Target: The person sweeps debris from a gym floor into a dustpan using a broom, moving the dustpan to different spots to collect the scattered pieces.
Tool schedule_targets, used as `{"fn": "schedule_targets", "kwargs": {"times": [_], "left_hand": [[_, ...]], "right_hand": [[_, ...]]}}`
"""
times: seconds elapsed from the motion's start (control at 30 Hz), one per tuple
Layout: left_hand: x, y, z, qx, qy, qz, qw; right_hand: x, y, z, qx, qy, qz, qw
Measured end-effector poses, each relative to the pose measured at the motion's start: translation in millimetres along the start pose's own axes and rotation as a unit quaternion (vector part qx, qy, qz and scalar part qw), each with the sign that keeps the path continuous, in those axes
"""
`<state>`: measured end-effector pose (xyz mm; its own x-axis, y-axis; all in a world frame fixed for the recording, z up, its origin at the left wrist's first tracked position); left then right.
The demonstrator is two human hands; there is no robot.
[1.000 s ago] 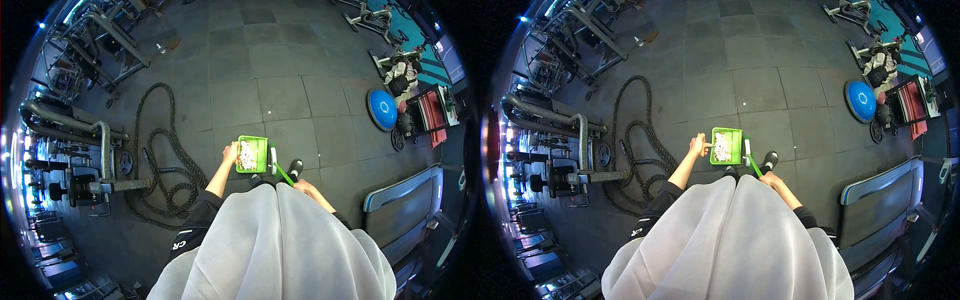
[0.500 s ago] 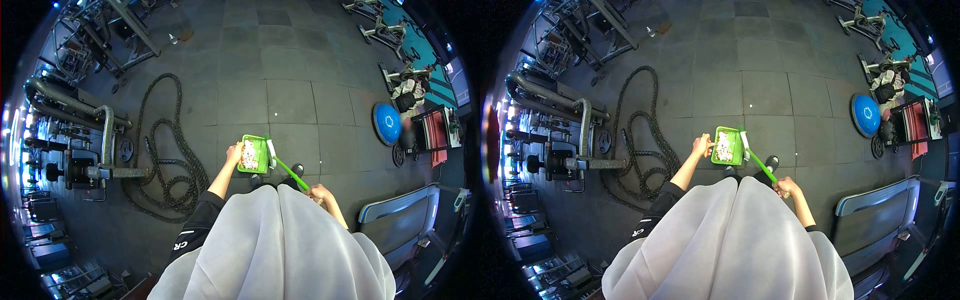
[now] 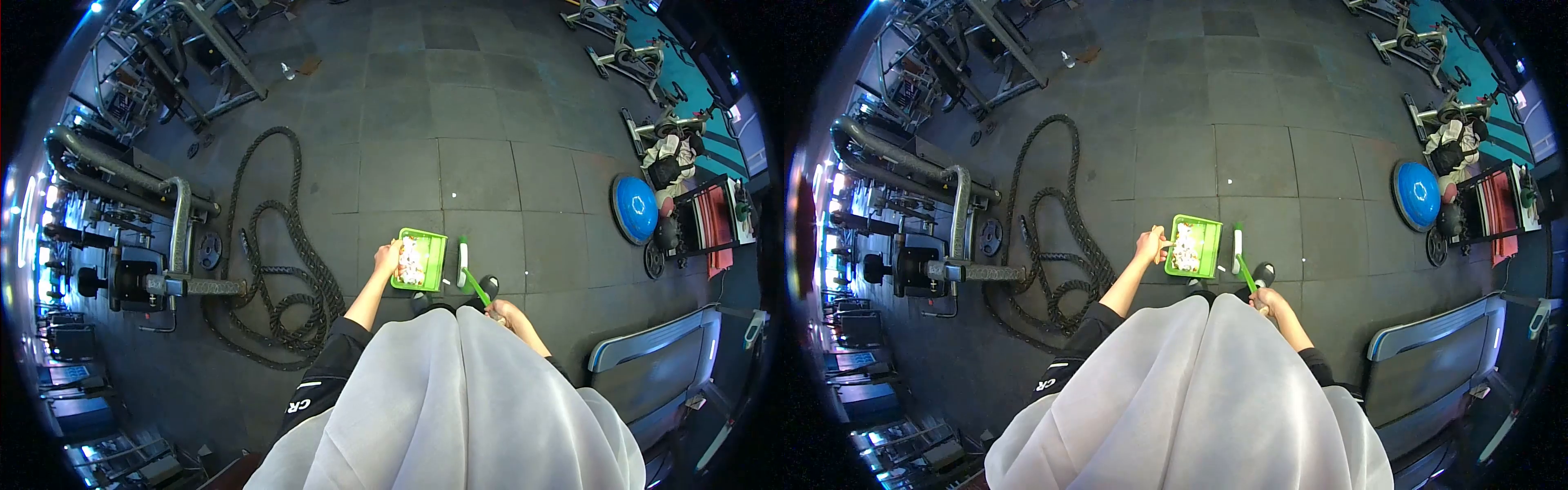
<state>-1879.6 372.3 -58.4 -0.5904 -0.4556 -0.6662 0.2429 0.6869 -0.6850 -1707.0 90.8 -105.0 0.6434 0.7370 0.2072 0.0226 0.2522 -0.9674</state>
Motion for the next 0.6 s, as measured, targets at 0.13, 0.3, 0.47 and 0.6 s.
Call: {"fn": "schedule_targets", "kwargs": {"times": [0.13,0.3,0.47,0.6], "left_hand": [[4,1,2,0.004,-0.001,0.005,1.0],[17,30,2,-0.03,0.05,0.057,0.997],[21,16,-2,0.02,0.052,0.162,0.985],[34,21,2,-0.046,0.118,0.171,0.977]], "right_hand": [[-6,10,-9,0.076,0.034,0.071,0.994],[-3,4,-1,0.076,0.025,0.098,0.992],[-1,19,-20,0.075,0.025,0.081,0.994],[6,-12,-27,-0.028,-0.229,0.029,0.973]]}}
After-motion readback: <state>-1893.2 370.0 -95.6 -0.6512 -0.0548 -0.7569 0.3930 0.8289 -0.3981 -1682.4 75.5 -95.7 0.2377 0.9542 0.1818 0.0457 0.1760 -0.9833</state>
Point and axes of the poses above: each hand's wrist, its own y-axis towards the middle knuckle, its own z-axis out of the palm, x = y × z, the point moved 2 cm from there along y, towards the middle knuckle, and after that the axes turned 5 degrees about y, right-handed, at the moved point
